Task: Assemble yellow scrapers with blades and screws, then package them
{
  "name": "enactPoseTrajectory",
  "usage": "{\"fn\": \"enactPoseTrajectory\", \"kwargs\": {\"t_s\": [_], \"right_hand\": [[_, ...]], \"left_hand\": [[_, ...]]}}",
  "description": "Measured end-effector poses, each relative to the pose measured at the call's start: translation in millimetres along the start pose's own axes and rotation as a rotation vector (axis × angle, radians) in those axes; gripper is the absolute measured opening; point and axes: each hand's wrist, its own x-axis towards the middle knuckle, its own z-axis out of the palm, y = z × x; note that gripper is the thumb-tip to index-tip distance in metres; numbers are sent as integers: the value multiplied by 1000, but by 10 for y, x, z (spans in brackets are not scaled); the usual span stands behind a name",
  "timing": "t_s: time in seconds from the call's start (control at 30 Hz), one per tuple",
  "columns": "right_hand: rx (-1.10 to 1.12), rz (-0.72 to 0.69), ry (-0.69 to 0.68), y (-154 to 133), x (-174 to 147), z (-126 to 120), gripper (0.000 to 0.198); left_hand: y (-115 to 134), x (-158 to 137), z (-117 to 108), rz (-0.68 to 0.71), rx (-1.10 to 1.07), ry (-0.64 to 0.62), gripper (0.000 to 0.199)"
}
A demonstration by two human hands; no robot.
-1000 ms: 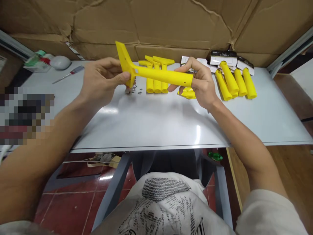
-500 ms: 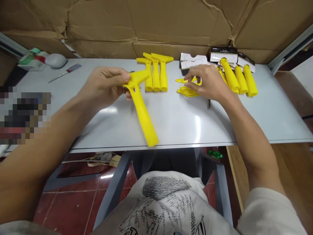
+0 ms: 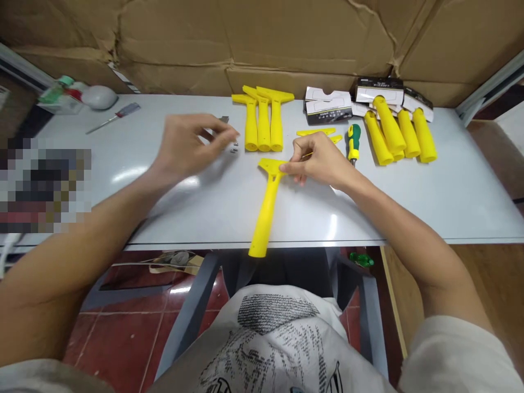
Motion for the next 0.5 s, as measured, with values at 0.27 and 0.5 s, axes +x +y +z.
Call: {"fn": "enactPoseTrajectory", "kwargs": {"t_s": [0.27, 0.5], "right_hand": [[-593, 95, -173, -244, -195, -42, 52], [-616, 192, -215, -313, -162, -41, 61]], "left_hand": [[-371, 270, -324, -371, 246, -74, 30], [-649, 318, -271, -314, 187, -77, 28]]}}
